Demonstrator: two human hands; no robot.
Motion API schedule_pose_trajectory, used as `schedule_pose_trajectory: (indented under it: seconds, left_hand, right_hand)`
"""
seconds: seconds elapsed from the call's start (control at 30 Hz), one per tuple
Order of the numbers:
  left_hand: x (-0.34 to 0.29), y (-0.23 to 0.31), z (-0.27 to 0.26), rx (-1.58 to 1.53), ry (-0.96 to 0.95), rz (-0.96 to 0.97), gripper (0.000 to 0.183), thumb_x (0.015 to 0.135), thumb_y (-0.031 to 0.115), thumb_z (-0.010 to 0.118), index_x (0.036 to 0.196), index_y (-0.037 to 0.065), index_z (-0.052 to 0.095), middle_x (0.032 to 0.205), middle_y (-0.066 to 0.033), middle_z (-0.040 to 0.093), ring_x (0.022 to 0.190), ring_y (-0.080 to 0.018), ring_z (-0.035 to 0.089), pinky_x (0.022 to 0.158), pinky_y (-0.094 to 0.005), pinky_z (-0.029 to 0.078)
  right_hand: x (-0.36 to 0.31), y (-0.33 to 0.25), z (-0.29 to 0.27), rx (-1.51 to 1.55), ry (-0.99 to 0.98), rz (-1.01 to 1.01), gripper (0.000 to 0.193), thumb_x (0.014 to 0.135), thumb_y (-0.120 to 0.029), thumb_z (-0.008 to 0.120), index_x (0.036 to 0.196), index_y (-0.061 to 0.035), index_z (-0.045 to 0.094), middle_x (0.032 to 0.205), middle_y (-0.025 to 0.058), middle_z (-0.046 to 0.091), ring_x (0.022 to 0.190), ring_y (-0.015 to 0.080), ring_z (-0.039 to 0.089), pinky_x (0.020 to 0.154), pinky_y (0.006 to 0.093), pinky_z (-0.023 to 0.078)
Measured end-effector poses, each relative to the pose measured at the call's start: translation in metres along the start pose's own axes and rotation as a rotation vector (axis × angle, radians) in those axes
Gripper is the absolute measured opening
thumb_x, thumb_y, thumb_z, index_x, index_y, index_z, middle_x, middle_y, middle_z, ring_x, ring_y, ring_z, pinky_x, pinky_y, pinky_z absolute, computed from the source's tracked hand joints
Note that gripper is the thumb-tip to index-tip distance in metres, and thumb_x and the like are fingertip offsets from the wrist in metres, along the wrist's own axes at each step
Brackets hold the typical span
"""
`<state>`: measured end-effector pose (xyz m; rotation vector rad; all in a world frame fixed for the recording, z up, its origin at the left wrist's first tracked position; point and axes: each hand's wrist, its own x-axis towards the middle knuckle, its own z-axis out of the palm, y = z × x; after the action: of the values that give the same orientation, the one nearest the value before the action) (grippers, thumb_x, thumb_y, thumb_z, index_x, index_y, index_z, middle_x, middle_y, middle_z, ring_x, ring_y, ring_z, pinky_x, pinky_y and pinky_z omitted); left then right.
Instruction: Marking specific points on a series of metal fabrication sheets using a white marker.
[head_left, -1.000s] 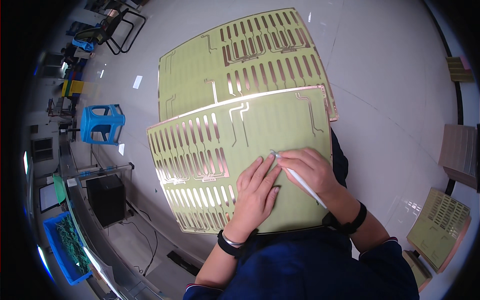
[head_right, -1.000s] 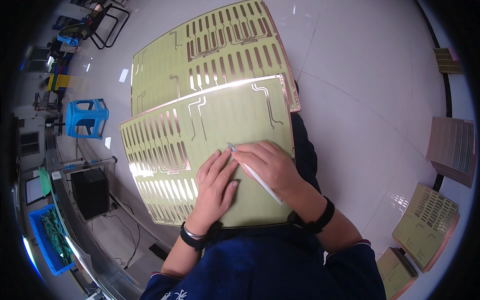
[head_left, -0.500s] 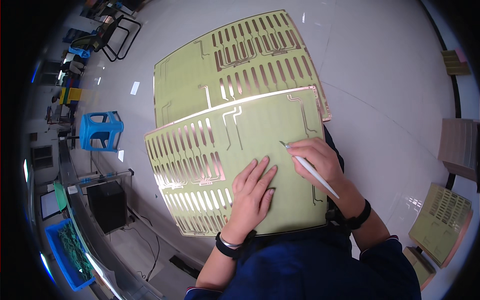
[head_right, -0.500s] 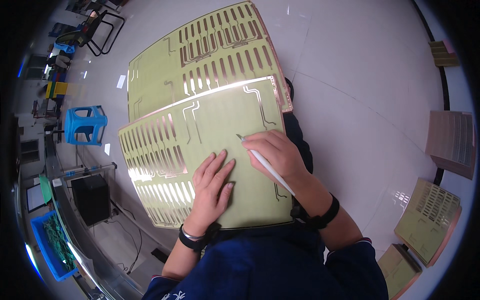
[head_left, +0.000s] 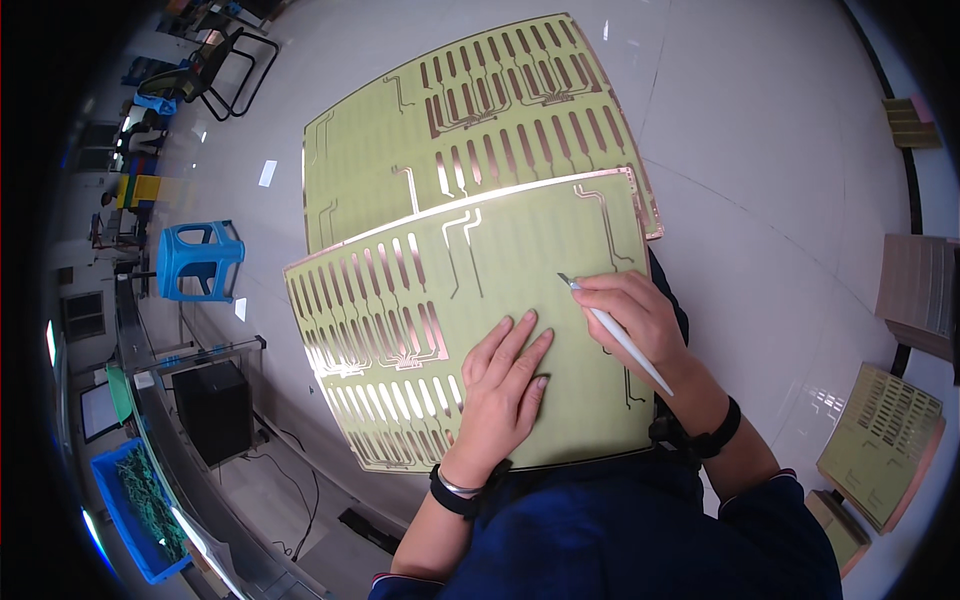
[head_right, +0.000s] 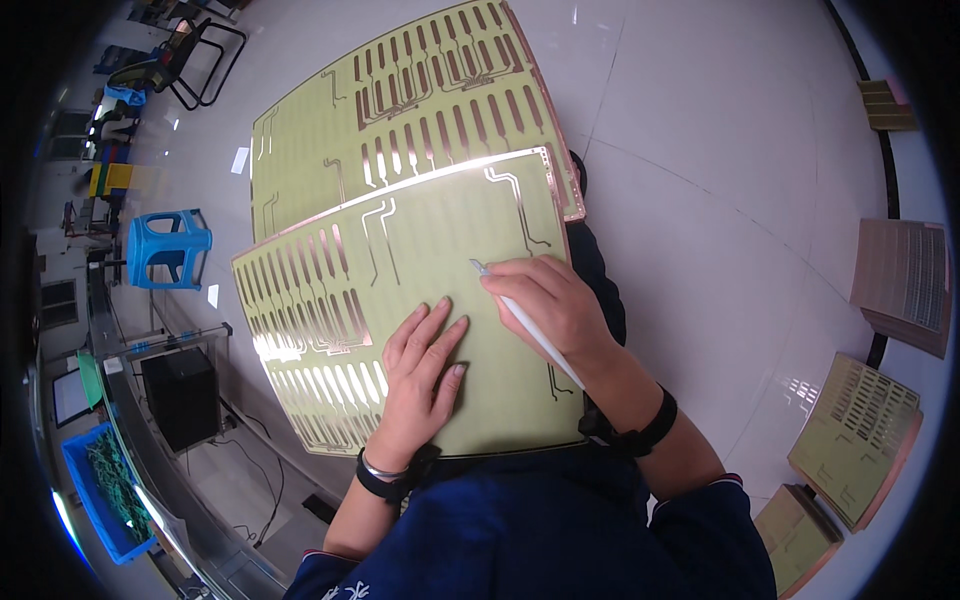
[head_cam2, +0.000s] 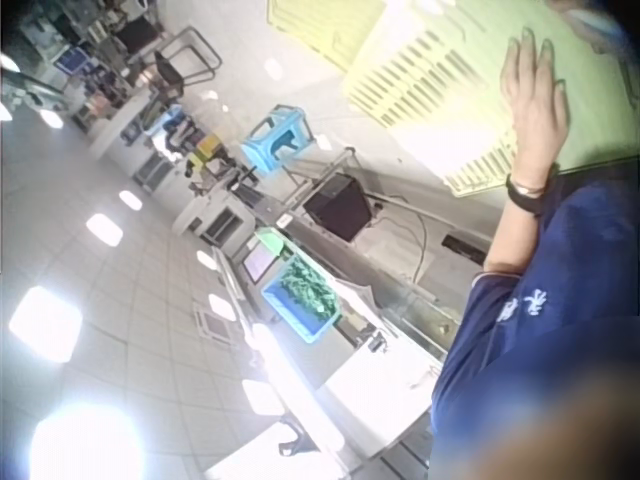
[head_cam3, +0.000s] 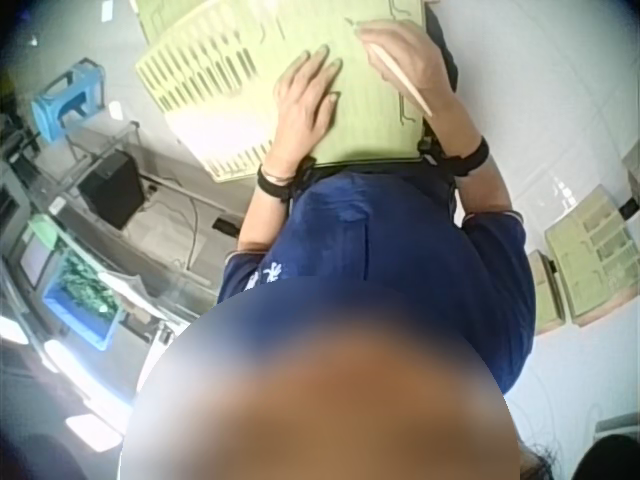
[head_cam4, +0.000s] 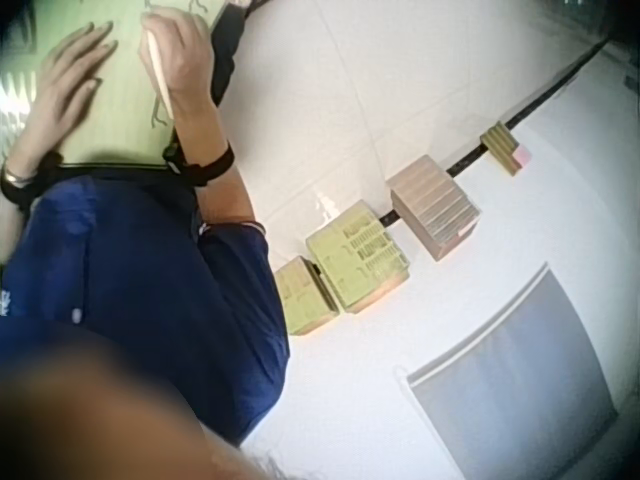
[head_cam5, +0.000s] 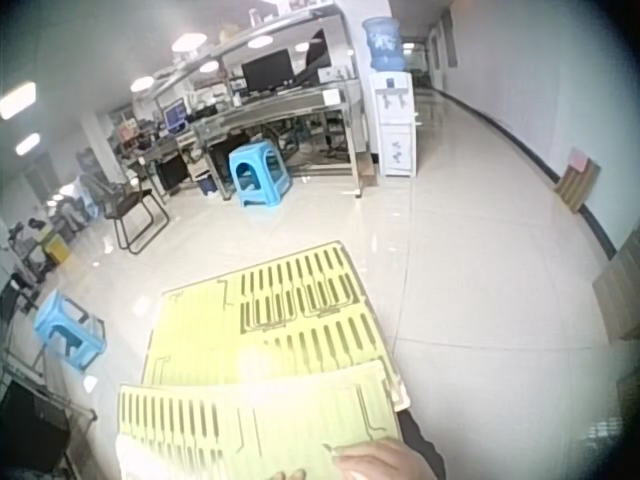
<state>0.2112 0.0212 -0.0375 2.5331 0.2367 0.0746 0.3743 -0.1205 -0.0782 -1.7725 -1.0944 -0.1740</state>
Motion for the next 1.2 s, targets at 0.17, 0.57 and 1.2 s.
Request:
schedule_pose_trajectory:
  seconds: [0.17,0.57,1.2]
  left_hand:
    - [0.000,-0.001,0.000,0.004,0.003,0.003,0.054,0.083,0.006,0.066,0.136,0.010,0.059,0.150,-0.0118,0.047,0.137,-0.0351,0.040,0.113,-0.0453,0.029]
    - [-0.001,-0.002,0.000,-0.001,0.024,0.028,0.054,0.082,0.006,0.067,0.135,0.010,0.060,0.149,-0.0111,0.048,0.135,-0.0347,0.042,0.111,-0.0452,0.031]
    - [0.000,-0.003,0.000,-0.015,0.020,0.023,0.052,0.082,0.008,0.067,0.133,0.009,0.060,0.149,-0.0116,0.048,0.136,-0.0351,0.042,0.111,-0.0463,0.030]
  right_hand:
    - [0.010,-0.012,-0.008,0.078,-0.063,0.046,0.032,0.069,0.008,0.074,0.098,-0.0049,0.067,0.097,0.0069,0.067,0.086,0.0252,0.066,0.074,0.0330,0.055]
    - [0.022,-0.002,0.009,0.092,-0.100,-0.025,0.036,0.069,0.008,0.074,0.102,-0.0047,0.066,0.099,0.0075,0.067,0.087,0.0262,0.066,0.075,0.0347,0.055]
    - [0.024,-0.004,0.016,0.117,-0.118,0.013,0.033,0.071,0.005,0.075,0.101,-0.0063,0.068,0.100,0.0059,0.069,0.089,0.0249,0.066,0.077,0.0340,0.055]
